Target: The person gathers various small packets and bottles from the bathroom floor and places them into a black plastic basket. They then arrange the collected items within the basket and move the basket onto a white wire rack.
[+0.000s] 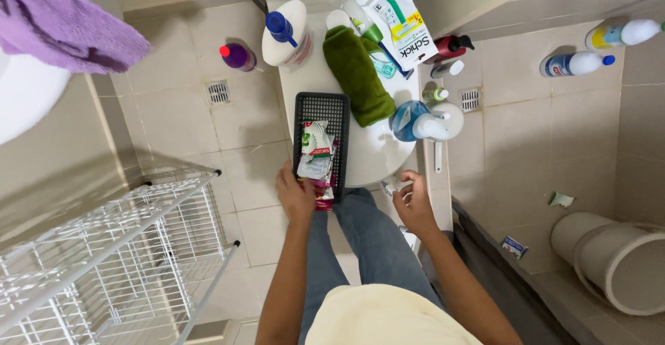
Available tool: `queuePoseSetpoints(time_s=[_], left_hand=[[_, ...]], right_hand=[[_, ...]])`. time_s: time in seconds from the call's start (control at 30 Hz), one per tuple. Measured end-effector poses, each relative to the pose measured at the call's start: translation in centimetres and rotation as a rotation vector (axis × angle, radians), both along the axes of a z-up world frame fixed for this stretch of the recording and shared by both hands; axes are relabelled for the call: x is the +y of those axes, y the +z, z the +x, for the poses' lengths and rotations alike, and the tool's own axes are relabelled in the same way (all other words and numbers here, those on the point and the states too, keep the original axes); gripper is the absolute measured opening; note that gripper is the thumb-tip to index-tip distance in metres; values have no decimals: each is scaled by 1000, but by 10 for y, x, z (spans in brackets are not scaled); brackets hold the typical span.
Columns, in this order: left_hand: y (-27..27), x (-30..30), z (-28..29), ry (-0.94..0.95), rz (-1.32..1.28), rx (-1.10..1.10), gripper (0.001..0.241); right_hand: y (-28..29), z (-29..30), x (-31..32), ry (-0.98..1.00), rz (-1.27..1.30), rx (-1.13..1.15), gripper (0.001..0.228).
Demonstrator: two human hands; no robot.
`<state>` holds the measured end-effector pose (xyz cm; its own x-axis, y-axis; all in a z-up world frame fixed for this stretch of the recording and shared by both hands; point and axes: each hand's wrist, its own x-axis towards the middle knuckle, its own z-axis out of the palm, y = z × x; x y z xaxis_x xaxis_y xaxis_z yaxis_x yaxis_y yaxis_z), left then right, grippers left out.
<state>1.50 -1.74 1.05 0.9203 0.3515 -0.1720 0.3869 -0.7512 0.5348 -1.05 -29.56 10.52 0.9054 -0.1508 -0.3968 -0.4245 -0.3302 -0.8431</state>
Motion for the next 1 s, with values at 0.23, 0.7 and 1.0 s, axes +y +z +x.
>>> queuePoseSetpoints(time_s=[0.23,0.7,1.0], left_hand=[[-51,34,-29,54,-293,302,52],[-103,42,-35,81,-217,549,15],[-25,31,-76,-62,-292,493,8]], right_hand=[[-9,-10,1,31,30,58,46],[-38,-28,-7,220,-72,197,26],[-46,-58,12,222,-117,128,17]])
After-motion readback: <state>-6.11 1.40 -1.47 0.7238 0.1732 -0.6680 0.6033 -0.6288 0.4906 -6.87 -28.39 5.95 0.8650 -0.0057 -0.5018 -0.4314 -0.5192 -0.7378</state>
